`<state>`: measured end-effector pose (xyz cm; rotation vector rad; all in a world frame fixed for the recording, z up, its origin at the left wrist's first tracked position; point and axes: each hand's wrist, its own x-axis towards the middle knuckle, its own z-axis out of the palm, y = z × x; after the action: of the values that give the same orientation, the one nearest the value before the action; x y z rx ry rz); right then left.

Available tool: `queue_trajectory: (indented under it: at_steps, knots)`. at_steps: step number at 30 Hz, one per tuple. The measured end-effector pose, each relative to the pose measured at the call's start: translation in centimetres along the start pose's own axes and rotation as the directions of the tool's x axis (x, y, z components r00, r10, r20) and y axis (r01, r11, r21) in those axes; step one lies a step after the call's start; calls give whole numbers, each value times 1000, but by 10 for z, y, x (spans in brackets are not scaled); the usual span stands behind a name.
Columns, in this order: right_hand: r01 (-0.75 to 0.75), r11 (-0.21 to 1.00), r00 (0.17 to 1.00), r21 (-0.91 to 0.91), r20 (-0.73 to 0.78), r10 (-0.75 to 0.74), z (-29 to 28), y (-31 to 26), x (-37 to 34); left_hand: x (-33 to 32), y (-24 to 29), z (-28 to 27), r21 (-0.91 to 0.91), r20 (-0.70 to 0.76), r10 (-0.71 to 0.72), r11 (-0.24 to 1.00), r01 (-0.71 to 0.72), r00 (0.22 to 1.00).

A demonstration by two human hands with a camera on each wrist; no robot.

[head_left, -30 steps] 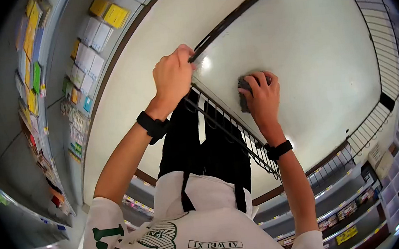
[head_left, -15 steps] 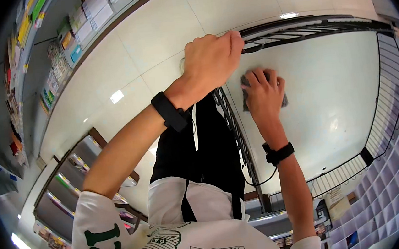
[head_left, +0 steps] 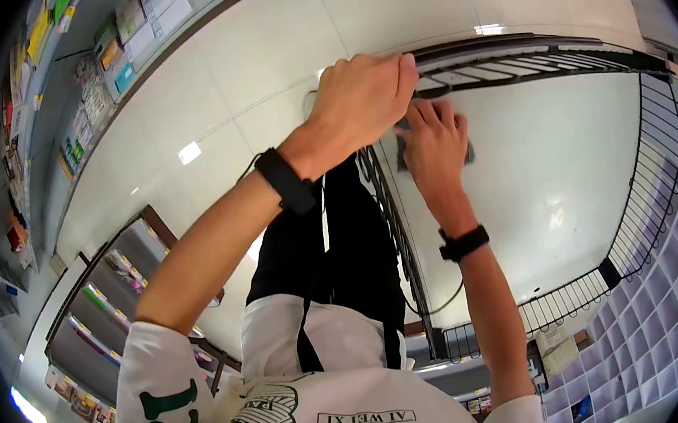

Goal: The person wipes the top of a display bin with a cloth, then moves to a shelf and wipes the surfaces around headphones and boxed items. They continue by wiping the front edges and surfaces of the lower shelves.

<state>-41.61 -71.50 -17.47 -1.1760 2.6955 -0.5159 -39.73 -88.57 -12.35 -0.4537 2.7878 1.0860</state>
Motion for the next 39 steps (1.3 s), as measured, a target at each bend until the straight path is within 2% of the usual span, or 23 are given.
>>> queue_trajectory:
  at_steps: [1,4,6,8,11,13,17,19,21,24,27,29,30,32,33,35,36,39]
  knots:
    - [-2,1000,1000,-2,-12,2,0,6,-9,3,-2,-1,3,-23,33,999,-33,999]
    - [-85,996,991,-30,97,88,-13,17,-46,3,4,-6,5,5,2,1000,-2,1000]
    - [-91,995,987,-47,127,96,-13,15,-46,3,6,-5,20,20,-33,999,33,999]
    - [-95,994,984,-61,145,103,-11,11,-36,3,8,-6,24,10,-9,1000,9,1000]
    - [-103,994,995,42,-2,103,10,-4,2,4,9,-7,-10,8,-14,1000,14,1000]
    - [-84,990,977,117,-188,105,29,-20,29,6,3,-1,-21,-11,11,1000,-11,1000]
    - [-170,980,978,105,-104,180,19,-20,4,6,3,-5,-27,7,28,999,-27,1000]
    - [-128,975,991,182,-22,135,15,-13,-13,6,5,-7,-9,16,35,999,-35,999]
    - [-126,977,991,173,-10,130,9,-11,-20,5,8,-7,7,29,31,999,-31,999]
    - [-138,971,989,195,-28,146,14,-16,-9,6,6,-5,-26,36,6,1000,-5,999]
    - [-102,988,977,114,-178,121,30,-20,17,6,0,2,37,18,49,998,-50,999]
    - [-74,989,980,131,-175,96,26,-15,15,8,-2,1,222,7,190,957,-187,982]
    - [-99,986,977,135,-176,123,23,-13,4,6,3,-4,42,85,-25,999,21,996]
    - [-63,983,989,170,-122,85,16,-5,-13,7,3,-3,30,84,7,1000,-9,996]
    - [-75,982,986,170,-135,99,13,-1,-21,9,4,-3,10,69,17,1000,-18,997]
    - [-121,981,991,154,-33,127,7,-2,-36,7,8,-3,8,104,-14,1000,13,995]
    - [-137,982,990,128,-14,139,8,-3,-33,6,9,-3,-2,74,-11,1000,11,997]
    - [-132,977,982,169,-114,152,16,-11,-14,8,9,0,22,56,22,999,-23,998]
